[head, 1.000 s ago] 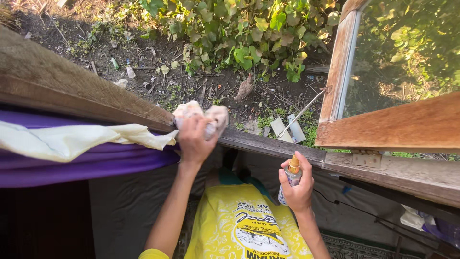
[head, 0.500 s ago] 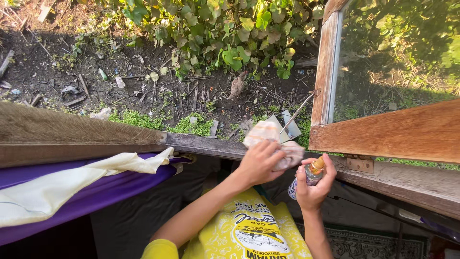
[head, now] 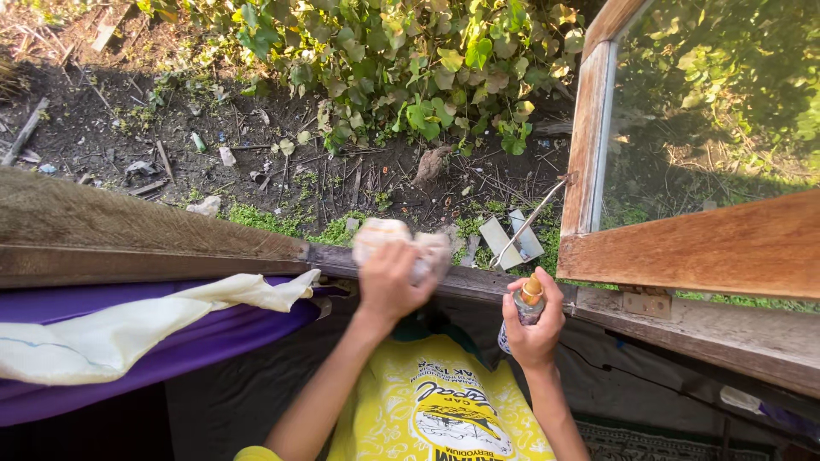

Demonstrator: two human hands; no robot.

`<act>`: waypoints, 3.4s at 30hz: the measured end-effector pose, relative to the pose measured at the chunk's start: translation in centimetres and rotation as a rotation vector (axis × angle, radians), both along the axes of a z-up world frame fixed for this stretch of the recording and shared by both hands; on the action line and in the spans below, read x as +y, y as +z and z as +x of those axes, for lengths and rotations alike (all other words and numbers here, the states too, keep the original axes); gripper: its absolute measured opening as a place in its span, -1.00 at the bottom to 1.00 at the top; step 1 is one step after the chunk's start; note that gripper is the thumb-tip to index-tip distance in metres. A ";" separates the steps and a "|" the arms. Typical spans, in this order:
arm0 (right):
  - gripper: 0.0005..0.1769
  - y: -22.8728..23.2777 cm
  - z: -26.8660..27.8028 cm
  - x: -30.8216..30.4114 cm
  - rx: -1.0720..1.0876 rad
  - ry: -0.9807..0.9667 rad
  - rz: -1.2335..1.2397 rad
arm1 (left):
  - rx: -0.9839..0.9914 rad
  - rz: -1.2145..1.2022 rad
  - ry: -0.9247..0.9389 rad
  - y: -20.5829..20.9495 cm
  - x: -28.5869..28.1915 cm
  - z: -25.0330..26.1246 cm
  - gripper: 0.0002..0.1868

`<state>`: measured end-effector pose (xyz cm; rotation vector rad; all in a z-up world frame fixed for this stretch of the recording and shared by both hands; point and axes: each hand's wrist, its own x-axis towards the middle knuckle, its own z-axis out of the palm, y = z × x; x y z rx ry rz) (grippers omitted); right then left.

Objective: The person cleans an open window by spraying liquid from a spray bottle and wiping down the windowpane and wooden frame with a cloth.

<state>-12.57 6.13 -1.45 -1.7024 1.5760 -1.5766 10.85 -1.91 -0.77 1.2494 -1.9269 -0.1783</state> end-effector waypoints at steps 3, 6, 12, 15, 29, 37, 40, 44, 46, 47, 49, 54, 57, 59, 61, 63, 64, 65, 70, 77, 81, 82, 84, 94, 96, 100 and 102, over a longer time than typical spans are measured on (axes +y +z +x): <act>-0.31 0.3 -0.3 0.7 -0.009 -0.029 0.001 | 0.020 0.027 -0.209 0.7 1.6 -5.9 -0.60; -0.30 0.2 -1.1 1.4 0.014 -0.065 -0.030 | 0.004 0.031 -0.338 1.3 1.9 -9.6 -0.54; -0.32 -0.1 -2.1 2.8 -0.042 -0.122 -0.007 | 0.024 0.033 -0.370 1.0 0.8 -6.4 -0.58; -0.33 0.4 -2.2 2.9 -0.009 -0.110 -0.009 | 0.030 0.014 -0.198 0.6 0.0 -1.0 -0.66; -0.33 1.7 -0.7 2.7 0.036 0.033 -0.009 | 0.077 0.079 -0.005 1.7 1.4 -2.2 -0.70; -0.22 3.7 -0.7 2.5 -0.347 0.235 0.192 | 0.347 -0.128 -0.010 0.4 3.0 -1.5 -0.56; -0.20 4.3 0.6 0.9 -0.246 0.337 0.147 | 0.661 -0.236 0.148 -2.2 3.7 3.7 -0.60; -0.18 5.1 4.0 -2.0 -0.431 0.488 0.183 | 0.829 -0.414 0.437 -3.7 5.4 9.0 -0.39; -0.24 5.3 5.9 -3.9 -0.557 0.644 0.241 | 0.784 -0.485 0.621 -4.0 6.2 11.0 -0.28; -0.24 5.6 6.8 -4.7 -0.552 0.667 0.243 | 0.782 -0.499 0.641 -4.2 6.4 12.0 -0.28; -0.26 6.8 8.6 -5.8 -0.540 0.794 0.312 | 0.853 -0.484 0.556 -4.1 6.7 13.4 -0.29; -0.29 10.7 11.8 -7.4 0.061 0.758 0.045 | 0.711 -0.351 0.597 -4.0 9.8 14.6 -0.41; -0.29 11.5 13.8 -8.8 0.326 0.731 -0.125 | 0.677 -0.271 0.596 -3.7 11.4 13.8 -0.41; -0.31 11.4 14.7 -9.5 0.346 0.771 -0.103 | 0.646 -0.251 0.570 -3.1 12.3 13.6 -0.41; -0.34 11.3 15.3 -10.1 0.380 0.775 -0.191 | 0.590 -0.222 0.608 -2.0 13.2 13.1 -0.38; -0.33 11.5 15.7 -10.3 0.335 0.780 -0.210 | 0.547 -0.238 0.626 -0.6 13.8 12.4 -0.38; -0.32 11.8 16.0 -10.5 0.286 0.761 -0.226 | 0.501 -0.248 0.620 0.2 13.9 12.1 -0.38; -0.32 12.4 16.1 -10.6 0.285 0.778 -0.232 | 0.500 -0.256 0.636 1.0 13.9 11.5 -0.38; -0.30 16.0 16.3 -10.9 0.011 0.894 -0.459 | 0.467 -0.274 0.587 3.7 13.0 8.6 -0.52; -0.38 17.5 15.3 -11.3 -0.082 0.954 -0.324 | 0.334 -0.207 0.502 6.6 11.3 6.1 -0.62; -0.40 16.6 13.8 -12.7 -0.254 0.961 -0.258 | 0.203 -0.303 0.521 9.8 9.1 5.3 -0.61; -0.41 16.5 13.6 -13.1 -0.283 0.952 -0.252 | 0.121 -0.410 0.561 11.1 8.3 5.6 -0.56; -0.41 16.2 13.0 -13.6 -0.350 0.928 -0.211 | 0.045 -0.503 0.643 13.7 6.7 6.2 -0.58; -0.38 15.0 12.5 -15.3 -0.338 0.906 -0.167 | -0.481 -0.716 1.092 18.0 0.9 7.5 -0.69; -0.38 15.0 12.5 -15.5 -0.328 0.900 -0.170 | -0.404 -0.618 1.044 16.1 1.3 6.8 -0.68; -0.37 14.9 12.4 -15.7 -0.305 0.889 -0.150 | -0.375 -0.617 1.011 12.9 1.3 6.7 -0.68; -0.37 14.8 12.5 -15.7 -0.308 0.884 -0.145 | -0.307 -0.614 1.030 11.6 1.2 6.4 -0.71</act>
